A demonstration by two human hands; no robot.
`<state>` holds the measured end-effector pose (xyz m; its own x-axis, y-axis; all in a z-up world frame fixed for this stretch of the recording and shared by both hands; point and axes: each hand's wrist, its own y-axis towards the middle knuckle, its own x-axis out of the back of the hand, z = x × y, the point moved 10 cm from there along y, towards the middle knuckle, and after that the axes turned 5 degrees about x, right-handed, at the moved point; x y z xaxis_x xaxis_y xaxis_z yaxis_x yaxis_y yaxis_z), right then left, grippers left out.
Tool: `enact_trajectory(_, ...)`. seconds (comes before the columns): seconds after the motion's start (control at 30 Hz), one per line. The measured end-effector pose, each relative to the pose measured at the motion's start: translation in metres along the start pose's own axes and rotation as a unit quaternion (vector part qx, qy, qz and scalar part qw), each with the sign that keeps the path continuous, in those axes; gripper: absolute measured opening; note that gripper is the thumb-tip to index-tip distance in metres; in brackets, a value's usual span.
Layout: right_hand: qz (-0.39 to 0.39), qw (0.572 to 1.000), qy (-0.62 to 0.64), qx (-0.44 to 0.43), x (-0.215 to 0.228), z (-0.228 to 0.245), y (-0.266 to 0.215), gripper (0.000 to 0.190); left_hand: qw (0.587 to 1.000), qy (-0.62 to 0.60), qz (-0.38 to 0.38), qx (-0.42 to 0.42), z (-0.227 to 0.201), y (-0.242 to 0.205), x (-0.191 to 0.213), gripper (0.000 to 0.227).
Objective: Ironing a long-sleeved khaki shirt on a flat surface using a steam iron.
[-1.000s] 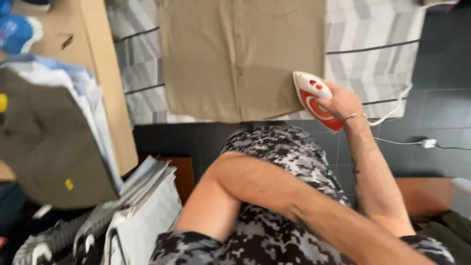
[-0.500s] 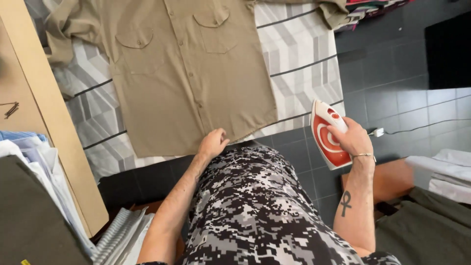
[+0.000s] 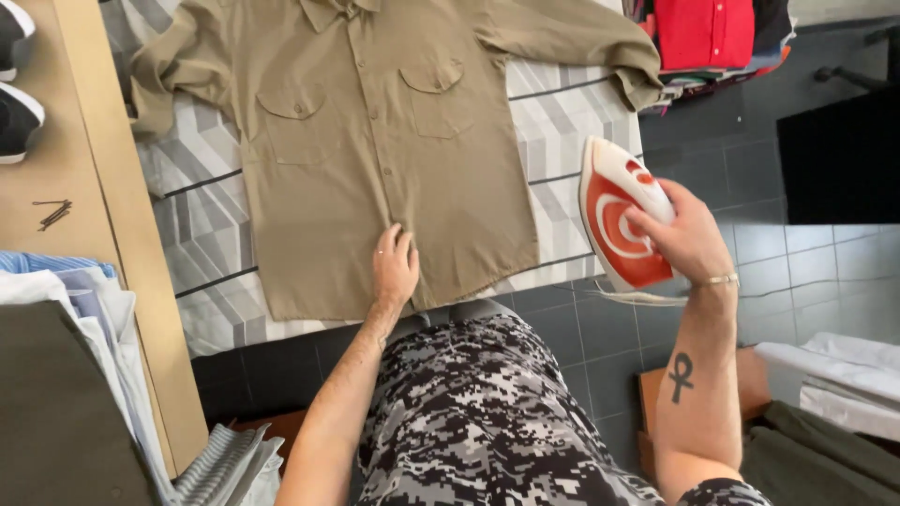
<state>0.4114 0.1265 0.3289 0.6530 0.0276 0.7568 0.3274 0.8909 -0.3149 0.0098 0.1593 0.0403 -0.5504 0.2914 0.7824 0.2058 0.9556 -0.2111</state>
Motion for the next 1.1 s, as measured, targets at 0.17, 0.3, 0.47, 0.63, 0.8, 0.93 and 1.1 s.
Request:
enact_trajectory(0.17, -0.016, 0.995, -0.034, 0.09, -0.025, 0.039, 0.093, 0.059, 0.996, 0.032, -0.077, 0.012, 0.026, 0.02, 0.034, 0.043)
enact_trajectory(0.3, -0.002, 0.992, -0.04, 0.122, -0.073, 0.078, 0.193, 0.053, 0.977, 0.08, -0.182, 0.074, 0.069, 0.041, 0.062, 0.051)
enact_trajectory(0.47, -0.002, 0.988, -0.059, 0.146, -0.165, 0.08, 0.338, 0.049, 0.951, 0.155, -0.22, 0.153, 0.115, 0.046, 0.091, 0.064)
enact_trajectory(0.63, 0.029, 0.983, -0.104, 0.149, -0.223, 0.129, 0.402, 0.05, 0.953, 0.151, -0.161, 0.209, 0.129, 0.035, 0.1, 0.067)
enact_trajectory(0.8, 0.097, 0.965, -0.162, 0.182, -0.243, 0.189, 0.401, 0.045, 0.938, 0.176, -0.244, 0.175, 0.126, 0.035, 0.103, 0.069)
enact_trajectory(0.93, 0.11, 0.956, -0.208, 0.173, -0.26, 0.193, 0.435, 0.04, 0.936, 0.177, -0.243, 0.18, 0.131, 0.039, 0.1, 0.071)
enact_trajectory(1.1, 0.07, 0.973, -0.172, 0.138, -0.269, 0.186, 0.458, 0.032, 0.934, 0.182, -0.242, 0.189, 0.123, 0.041, 0.11, 0.072)
